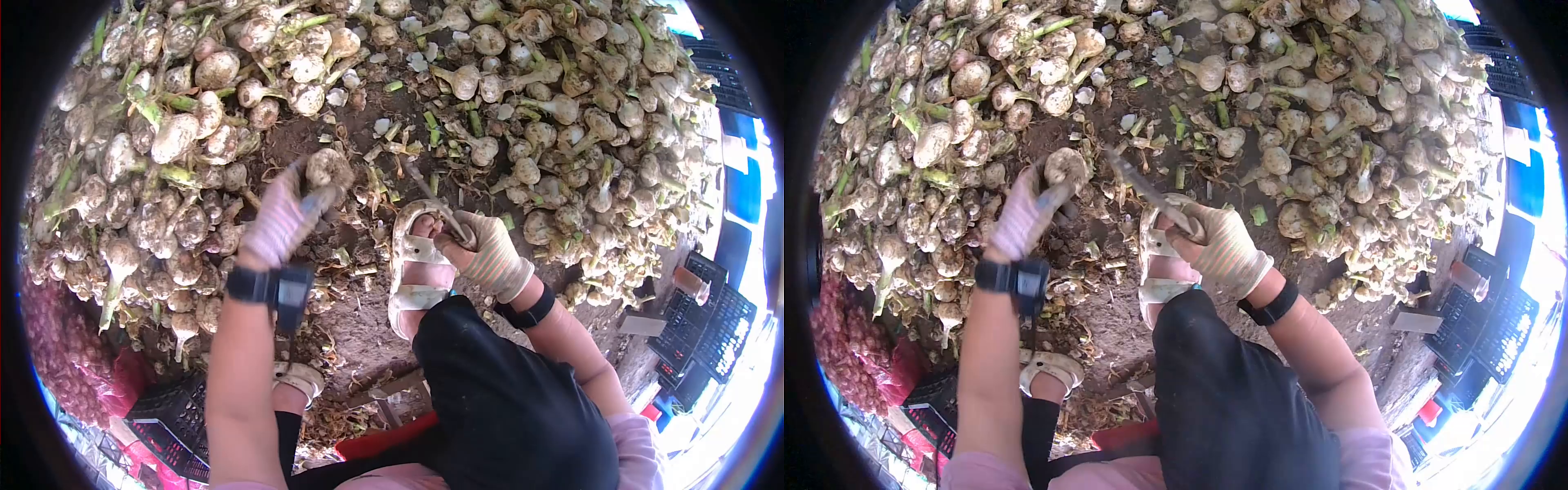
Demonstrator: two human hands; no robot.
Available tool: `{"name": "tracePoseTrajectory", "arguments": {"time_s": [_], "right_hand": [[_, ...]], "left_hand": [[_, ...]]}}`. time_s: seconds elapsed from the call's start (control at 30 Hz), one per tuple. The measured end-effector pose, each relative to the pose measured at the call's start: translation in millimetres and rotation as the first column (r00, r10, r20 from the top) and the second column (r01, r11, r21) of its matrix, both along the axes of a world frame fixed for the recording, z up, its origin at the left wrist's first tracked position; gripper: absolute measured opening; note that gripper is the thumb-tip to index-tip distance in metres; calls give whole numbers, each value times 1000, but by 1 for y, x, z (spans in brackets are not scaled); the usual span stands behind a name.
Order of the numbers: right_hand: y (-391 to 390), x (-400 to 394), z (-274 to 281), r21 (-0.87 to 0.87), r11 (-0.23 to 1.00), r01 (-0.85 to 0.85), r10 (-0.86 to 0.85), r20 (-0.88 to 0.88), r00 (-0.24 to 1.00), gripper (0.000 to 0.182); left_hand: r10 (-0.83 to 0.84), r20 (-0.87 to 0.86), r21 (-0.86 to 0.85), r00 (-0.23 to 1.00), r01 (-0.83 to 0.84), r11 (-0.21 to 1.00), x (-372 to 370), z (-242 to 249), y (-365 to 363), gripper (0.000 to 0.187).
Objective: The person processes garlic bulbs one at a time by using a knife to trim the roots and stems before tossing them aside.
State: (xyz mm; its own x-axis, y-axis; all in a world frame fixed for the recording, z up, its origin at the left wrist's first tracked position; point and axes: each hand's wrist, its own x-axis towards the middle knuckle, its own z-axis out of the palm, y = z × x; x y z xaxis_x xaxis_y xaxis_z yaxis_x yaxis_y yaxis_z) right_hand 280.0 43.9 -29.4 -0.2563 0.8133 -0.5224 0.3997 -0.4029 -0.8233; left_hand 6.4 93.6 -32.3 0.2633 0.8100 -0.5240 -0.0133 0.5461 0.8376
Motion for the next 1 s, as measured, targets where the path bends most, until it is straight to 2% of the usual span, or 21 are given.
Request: {"name": "tracePoseTrajectory", "arguments": {"time_s": [0.03, 0.1, 0.17, 0.2, 0.23, 0.3, 0.37, 0.4, 0.43, 0.47, 0.53, 0.6, 0.67, 0.8, 1.0], "right_hand": [[3, -3, 6, 30, 994, -102, 99, 72, 992, 24], [12, -13, 23, 61, 988, -140, 132, 129, 983, 25], [17, -18, 30, 266, 906, -328, 282, 197, 939, 26], [17, -21, 32, 329, 883, -335, 284, 192, 939, 26], [18, -23, 36, 327, 884, -335, 286, 190, 939, 26], [21, -26, 47, 385, 784, -486, 413, 261, 873, 23], [24, -31, 59, 362, 764, -534, 460, 274, 844, 22], [24, -33, 61, 362, 744, -562, 482, 292, 826, 29], [25, -35, 63, 362, 722, -589, 503, 310, 807, 36], [26, -37, 66, 304, 754, -583, 510, 290, 810, 39], [24, -37, 61, 335, 745, -577, 503, 288, 815, 39], [22, -36, 60, 365, 734, -572, 496, 287, 819, 40], [20, -35, 62, 354, 730, -585, 504, 300, 810, 32], [15, -33, 56, 379, 733, -565, 498, 267, 825, 33], [14, -36, 58, 343, 740, -578, 501, 292, 815, 32]], "left_hand": [[-132, -64, -65, 989, 128, 990, 1, 15, -7, 71], [53, 244, -121, 968, -24, 992, 13, 28, -25, 48], [130, 237, -189, 963, -86, 978, 21, 42, -40, 46], [-32, 191, 28, 981, 27, 999, 21, 48, -49, 40], [-76, 68, 143, 995, 66, 988, 18, 50, -57, 39], [-111, -197, 286, 974, 165, 944, 11, 50, -73, 39], [-150, -404, 331, 903, 296, 896, 2, 48, -88, 38], [-163, -474, 335, 865, 348, 876, 0, 47, -93, 38], [-174, -525, 335, 833, 391, 857, -2, 46, -97, 38], [-183, -563, 332, 806, 424, 843, -3, 47, -102, 38], [-199, -601, 319, 774, 460, 828, -4, 45, -107, 37], [-203, -603, 311, 771, 462, 830, -3, 47, -112, 37], [-189, -568, 316, 801, 424, 848, -1, 47, -111, 36], [-162, -471, 303, 867, 331, 893, 8, 48, -107, 35], [-190, -402, 258, 896, 310, 915, 6, 55, -117, 34]]}}
